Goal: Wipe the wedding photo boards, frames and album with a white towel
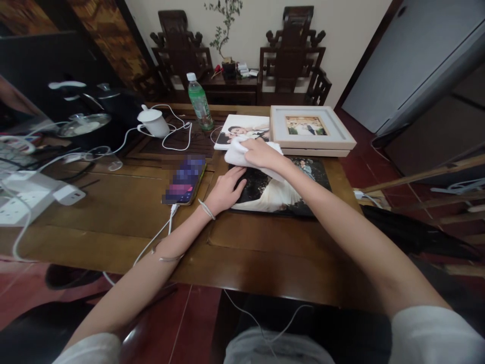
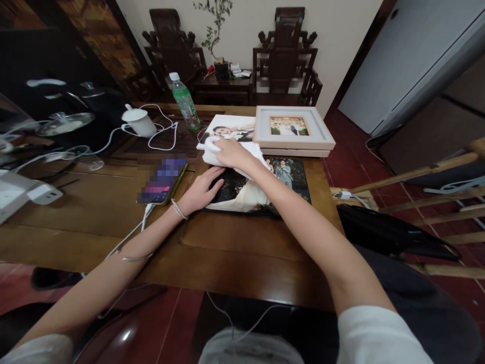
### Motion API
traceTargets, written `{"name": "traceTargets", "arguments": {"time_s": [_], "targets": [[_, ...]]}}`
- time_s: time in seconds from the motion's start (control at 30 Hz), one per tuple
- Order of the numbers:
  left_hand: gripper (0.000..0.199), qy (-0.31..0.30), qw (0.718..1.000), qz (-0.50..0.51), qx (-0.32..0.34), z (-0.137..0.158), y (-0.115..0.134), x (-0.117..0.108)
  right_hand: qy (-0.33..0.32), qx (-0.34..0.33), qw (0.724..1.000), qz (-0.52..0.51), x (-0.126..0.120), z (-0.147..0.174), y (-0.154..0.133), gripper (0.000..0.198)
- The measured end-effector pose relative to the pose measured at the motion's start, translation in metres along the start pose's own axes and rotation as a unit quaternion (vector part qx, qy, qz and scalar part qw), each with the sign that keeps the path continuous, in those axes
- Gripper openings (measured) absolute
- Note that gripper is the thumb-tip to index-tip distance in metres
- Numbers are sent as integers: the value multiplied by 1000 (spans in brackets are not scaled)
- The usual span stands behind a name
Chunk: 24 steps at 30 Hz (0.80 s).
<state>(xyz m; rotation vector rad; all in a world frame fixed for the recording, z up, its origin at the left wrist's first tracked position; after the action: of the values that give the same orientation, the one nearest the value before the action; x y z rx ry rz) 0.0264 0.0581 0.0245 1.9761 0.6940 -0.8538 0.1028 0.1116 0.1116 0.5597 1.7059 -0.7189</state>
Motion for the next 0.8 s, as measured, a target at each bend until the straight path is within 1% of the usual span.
{"name": "traceTargets", "arguments": {"time_s": [0.1, 0.2, 0.33, 0.4, 0.47, 0.5, 0.6, 0.7, 0.8], "targets": [[45, -1, 1000, 7, -3, 0, -1, 0, -23, 80, 995, -46, -8, 28, 29, 32], [46, -7, 1000, 17, 0, 0, -1, 1, -16, 135, 987, -81, -24, 71, 65, 21], [45, -6, 1000, 15, -1, 0, -2, 1, 8, 168, 983, -72, -42, 125, 108, 13], [45, -2, 1000, 16, 2, 0, -2, 1, 15, 174, 982, -69, -44, 148, 119, 12], [45, 1, 1000, 17, 7, 0, -2, 0, 22, 172, 982, -69, -40, 169, 117, 15], [45, 1, 1000, 15, 9, 0, -1, 0, 19, 167, 983, -71, -36, 180, 111, 17], [47, -3, 1000, 4, 11, 0, -1, 1, -9, 142, 987, -71, -24, 214, 77, 16], [47, -3, 1000, -1, 12, 0, 0, 0, -32, 132, 989, -64, -18, 244, 43, 18], [46, -1, 1000, 2, 14, 0, 1, 0, -56, 124, 989, -65, -18, 254, 26, 21]]}}
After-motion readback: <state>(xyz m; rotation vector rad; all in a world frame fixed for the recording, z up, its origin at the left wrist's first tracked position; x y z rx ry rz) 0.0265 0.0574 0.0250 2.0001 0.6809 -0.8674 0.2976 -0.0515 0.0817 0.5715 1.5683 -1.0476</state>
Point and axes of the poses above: each hand's wrist, its own z-axis away from the middle knuckle, its own x-axis out of the palm, y = z × x, the point moved 7 cm from there along -z, towards the middle knuckle, and after that the axes turned 3 degrees about y, right-handed, at the moved point
